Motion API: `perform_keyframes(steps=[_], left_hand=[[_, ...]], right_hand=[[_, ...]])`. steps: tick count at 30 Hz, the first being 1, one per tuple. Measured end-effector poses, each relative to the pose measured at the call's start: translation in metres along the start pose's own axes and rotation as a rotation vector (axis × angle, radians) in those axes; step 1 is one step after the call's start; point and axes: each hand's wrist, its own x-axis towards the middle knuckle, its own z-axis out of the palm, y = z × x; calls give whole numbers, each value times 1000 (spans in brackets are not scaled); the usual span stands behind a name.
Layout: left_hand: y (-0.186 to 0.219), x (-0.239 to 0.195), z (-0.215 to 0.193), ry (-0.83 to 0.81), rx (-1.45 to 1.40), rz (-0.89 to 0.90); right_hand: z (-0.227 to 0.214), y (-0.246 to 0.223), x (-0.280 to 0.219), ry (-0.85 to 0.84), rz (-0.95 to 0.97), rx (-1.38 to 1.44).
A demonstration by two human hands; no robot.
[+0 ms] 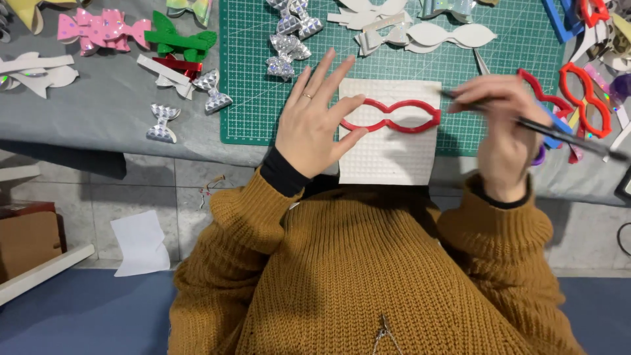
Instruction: Tracing bow templates and cutting out components from glittery craft sheets using scissors.
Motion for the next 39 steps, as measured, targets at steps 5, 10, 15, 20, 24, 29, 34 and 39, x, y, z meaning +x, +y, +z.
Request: perform_keyframes(steps=[5, 10, 15, 20, 24, 29, 34, 39], left_hand=[[-5, 2, -2, 11, -41, -18], [-8, 1, 2, 2, -94, -19], [-8, 1, -1, 11, -128, -26], [-9, 1, 0, 17, -143, -21], [-9, 1, -1, 20, -152, -24], [-8, 0, -1, 9, -151, -31], [-10, -1, 2, -1, -124, -21], [-9, 0, 1, 0, -94, -19]], right_hand=[[57, -2, 8, -131, 197, 340], [91, 21, 2, -130, -75, -11], [97, 20, 7, -125, -168, -129], [98, 23, 5, -119, -181, -207], [99, 25, 3, -118, -199, -217], [99, 24, 4, -128, -236, -214], [94, 14, 8, -198, -37, -113], [86, 20, 12, -213, -43, -109]])
